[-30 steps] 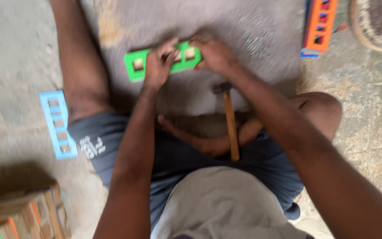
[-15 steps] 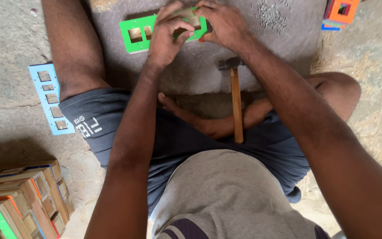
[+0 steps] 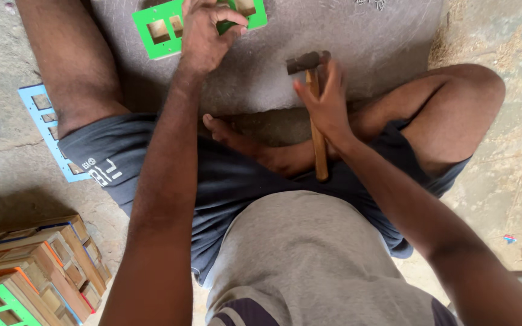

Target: The person assembles small wooden frames by placing nails into pre-drilled holes and hammering them in. They handle multiple frames of different colors, including green and orange, and use a hammer to secure the nails.

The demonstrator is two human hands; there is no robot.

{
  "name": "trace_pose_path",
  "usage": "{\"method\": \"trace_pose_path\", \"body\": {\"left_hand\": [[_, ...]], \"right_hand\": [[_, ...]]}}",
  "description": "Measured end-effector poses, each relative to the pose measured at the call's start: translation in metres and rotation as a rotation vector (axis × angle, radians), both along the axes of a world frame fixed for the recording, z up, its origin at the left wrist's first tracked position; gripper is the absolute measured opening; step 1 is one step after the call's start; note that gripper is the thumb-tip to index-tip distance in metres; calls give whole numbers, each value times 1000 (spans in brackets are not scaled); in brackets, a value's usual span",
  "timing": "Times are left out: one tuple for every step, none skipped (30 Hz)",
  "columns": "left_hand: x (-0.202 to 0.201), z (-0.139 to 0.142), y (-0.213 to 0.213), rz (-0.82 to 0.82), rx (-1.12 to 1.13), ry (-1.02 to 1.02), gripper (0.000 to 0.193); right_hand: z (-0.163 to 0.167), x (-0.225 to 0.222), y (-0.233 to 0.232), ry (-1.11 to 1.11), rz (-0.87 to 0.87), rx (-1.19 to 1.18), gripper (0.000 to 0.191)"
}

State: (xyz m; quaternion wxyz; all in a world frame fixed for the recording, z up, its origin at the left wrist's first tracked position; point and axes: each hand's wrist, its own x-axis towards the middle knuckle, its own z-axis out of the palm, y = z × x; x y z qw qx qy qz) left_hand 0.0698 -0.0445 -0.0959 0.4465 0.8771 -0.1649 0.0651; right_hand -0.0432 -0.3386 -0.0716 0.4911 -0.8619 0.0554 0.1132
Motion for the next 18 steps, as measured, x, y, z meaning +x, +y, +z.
{"method": "trace_pose_path", "body": {"left_hand": [[0, -1, 0, 3, -4, 9, 14], [0, -1, -1, 3, -10, 18, 14], [-1, -2, -1, 3, -17, 25, 14], [0, -3, -1, -4, -9, 7, 14], [0, -3, -2, -6, -4, -14, 14], [0, -3, -2, -5, 5, -35, 14], [0, -3, -2, 7, -21, 88, 14], [0, -3, -2, 19, -48, 216, 13], [0, -2, -2, 34, -75, 342, 13], [0, 0, -2, 28, -42, 235, 14], [0, 2, -2, 20, -9, 125, 14], [0, 3, -2, 6, 21, 15, 14], [0, 5, -2, 4, 18, -1, 15], [0, 7, -2, 4, 15, -15, 16], [0, 8, -2, 3, 16, -23, 18], [0, 9, -2, 2, 26, -27, 18], [1, 8, -2, -1, 35, -33, 19], [1, 7, -2, 0, 43, -43, 20]], "right_hand": [[-5, -11, -5, 274, -108, 248, 75], [-8, -17, -10, 360, -96, 226, 64], [-8, -19, -13, 444, -82, 203, 54], [-5, -17, -15, 525, -65, 177, 46], [1, -13, -15, 343, 37, 77, 42], [9, -6, -15, 162, 143, -19, 37], [18, 0, -11, -16, 250, -110, 33], [28, 5, -7, -7, 258, -48, 37], [37, 10, -2, -1, 268, 13, 42], [44, 15, 4, 1, 278, 77, 47], [47, 21, 12, -56, 314, 20, 47], [48, 28, 19, -113, 345, -41, 47], [48, 35, 23, -170, 374, -106, 46], [46, 42, 27, -171, 404, -141, 46], [44, 47, 30, -167, 433, -172, 47], [44, 51, 31, -160, 462, -200, 47], [46, 53, 31, -96, 427, -187, 47], [51, 52, 29, -37, 395, -175, 46]]}}
